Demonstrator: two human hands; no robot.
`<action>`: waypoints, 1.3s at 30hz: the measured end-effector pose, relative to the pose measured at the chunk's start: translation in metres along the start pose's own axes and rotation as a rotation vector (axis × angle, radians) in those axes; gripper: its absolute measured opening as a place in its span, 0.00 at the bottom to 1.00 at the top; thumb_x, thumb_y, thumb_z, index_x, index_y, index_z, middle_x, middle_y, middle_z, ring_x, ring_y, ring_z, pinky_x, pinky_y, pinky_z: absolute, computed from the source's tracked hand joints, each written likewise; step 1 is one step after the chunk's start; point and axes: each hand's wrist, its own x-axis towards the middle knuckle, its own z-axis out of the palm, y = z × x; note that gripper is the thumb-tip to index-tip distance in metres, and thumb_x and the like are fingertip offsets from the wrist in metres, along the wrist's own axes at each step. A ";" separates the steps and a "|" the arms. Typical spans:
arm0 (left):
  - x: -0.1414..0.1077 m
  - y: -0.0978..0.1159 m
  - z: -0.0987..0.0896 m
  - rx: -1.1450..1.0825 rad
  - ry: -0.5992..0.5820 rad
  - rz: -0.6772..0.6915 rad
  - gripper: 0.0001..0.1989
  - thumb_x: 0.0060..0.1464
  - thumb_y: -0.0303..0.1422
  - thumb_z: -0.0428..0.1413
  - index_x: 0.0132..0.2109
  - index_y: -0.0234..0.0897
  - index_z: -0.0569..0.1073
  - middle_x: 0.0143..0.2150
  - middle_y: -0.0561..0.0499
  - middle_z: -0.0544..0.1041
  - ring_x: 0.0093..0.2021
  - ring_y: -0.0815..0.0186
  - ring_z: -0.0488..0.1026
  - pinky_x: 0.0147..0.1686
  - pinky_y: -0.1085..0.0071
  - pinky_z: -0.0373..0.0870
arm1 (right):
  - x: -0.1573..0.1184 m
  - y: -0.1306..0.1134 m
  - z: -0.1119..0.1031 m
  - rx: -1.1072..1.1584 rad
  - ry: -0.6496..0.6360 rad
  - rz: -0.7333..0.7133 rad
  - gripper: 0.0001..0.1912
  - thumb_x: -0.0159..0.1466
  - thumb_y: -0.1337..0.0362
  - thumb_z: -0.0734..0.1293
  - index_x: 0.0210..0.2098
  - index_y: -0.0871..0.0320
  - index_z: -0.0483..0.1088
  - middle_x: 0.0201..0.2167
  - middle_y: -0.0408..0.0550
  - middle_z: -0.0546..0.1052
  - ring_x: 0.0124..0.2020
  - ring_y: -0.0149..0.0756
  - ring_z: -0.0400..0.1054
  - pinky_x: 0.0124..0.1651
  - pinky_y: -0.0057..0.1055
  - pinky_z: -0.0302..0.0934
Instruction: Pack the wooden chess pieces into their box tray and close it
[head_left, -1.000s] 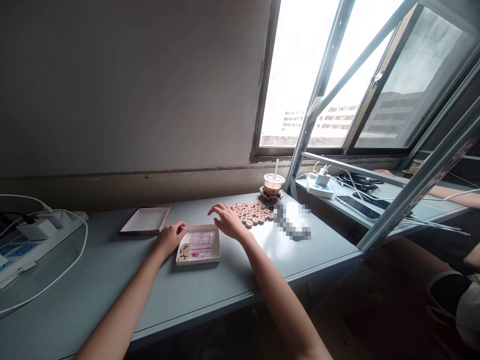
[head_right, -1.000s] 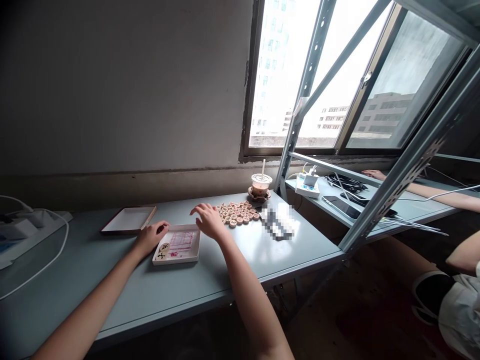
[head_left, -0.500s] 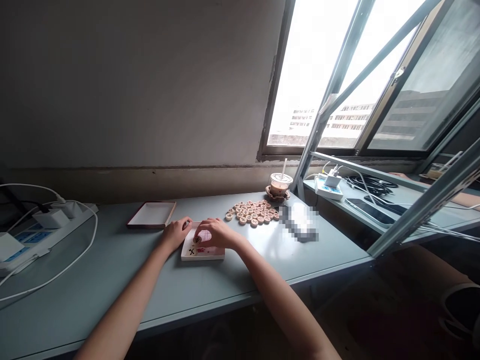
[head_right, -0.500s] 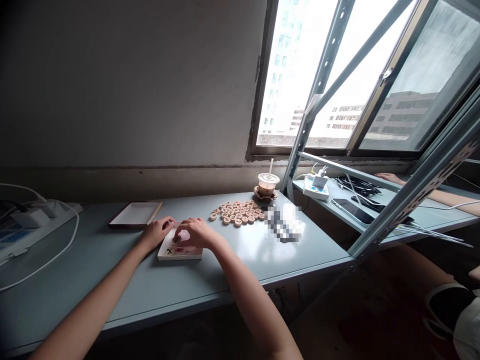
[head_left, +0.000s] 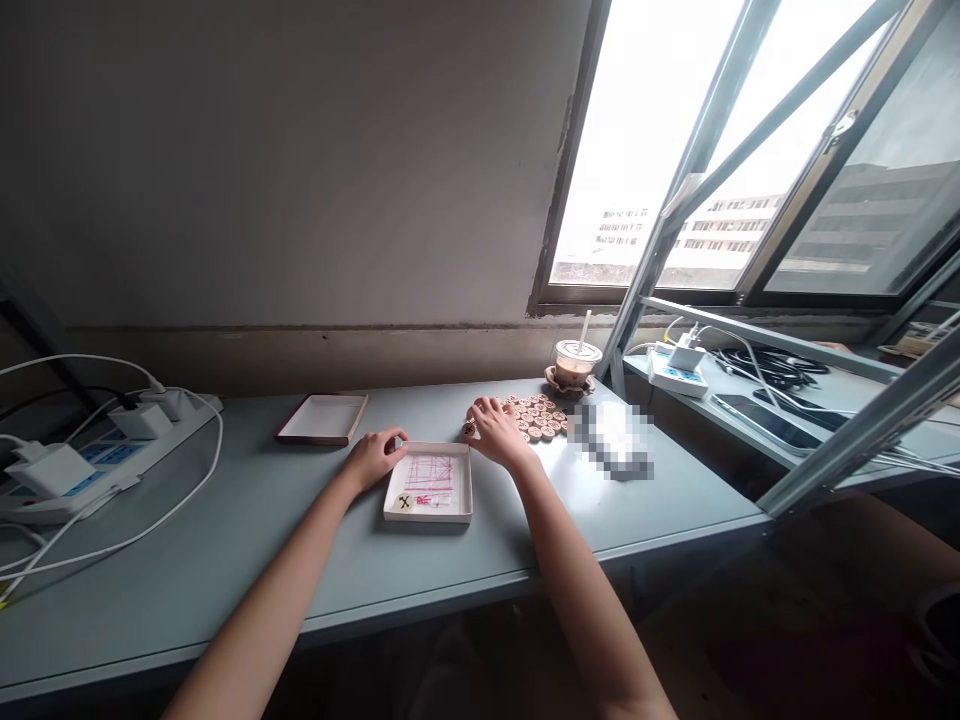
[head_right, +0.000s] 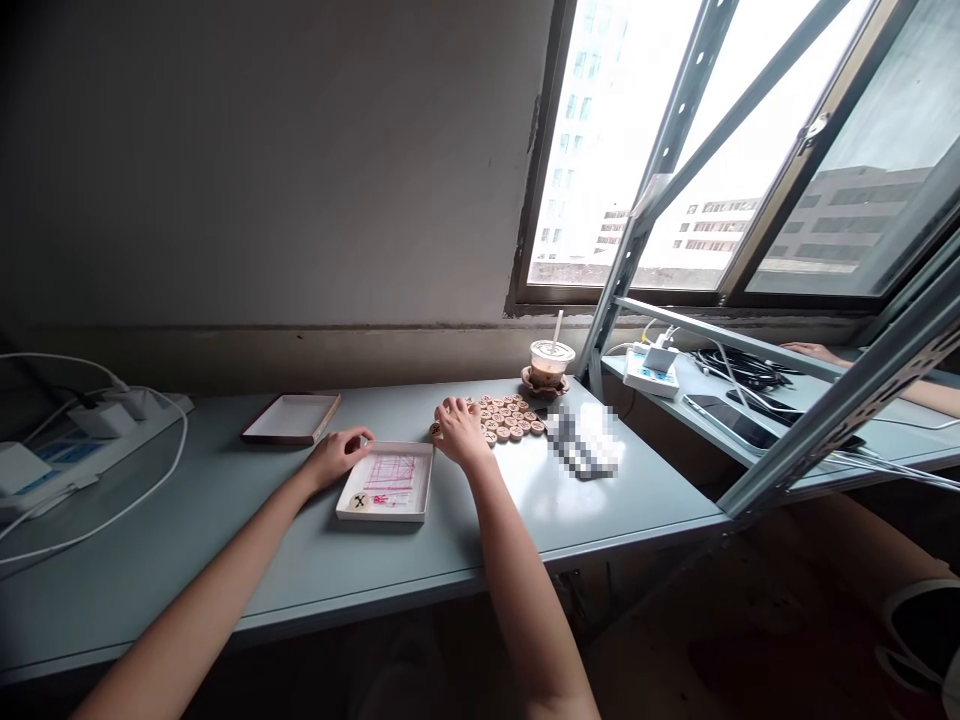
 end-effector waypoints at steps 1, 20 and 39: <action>0.000 0.000 0.000 0.001 -0.001 -0.004 0.13 0.51 0.38 0.47 0.37 0.39 0.72 0.24 0.55 0.66 0.26 0.68 0.63 0.29 0.73 0.57 | 0.000 0.000 0.001 0.006 -0.012 -0.008 0.16 0.59 0.63 0.65 0.46 0.58 0.68 0.49 0.56 0.67 0.51 0.48 0.57 0.52 0.49 0.51; -0.001 0.004 -0.002 0.001 -0.001 -0.029 0.11 0.51 0.38 0.47 0.36 0.38 0.71 0.24 0.55 0.65 0.26 0.69 0.63 0.28 0.74 0.55 | 0.001 0.019 0.003 0.002 -0.232 -0.016 0.25 0.65 0.73 0.53 0.61 0.57 0.56 0.62 0.51 0.58 0.65 0.41 0.46 0.64 0.53 0.35; 0.000 0.002 -0.001 0.006 0.001 -0.027 0.11 0.51 0.37 0.48 0.36 0.38 0.71 0.24 0.55 0.66 0.26 0.69 0.63 0.27 0.74 0.56 | 0.001 0.024 0.003 0.018 -0.237 0.034 0.22 0.65 0.67 0.55 0.58 0.56 0.59 0.61 0.56 0.58 0.64 0.48 0.46 0.60 0.52 0.45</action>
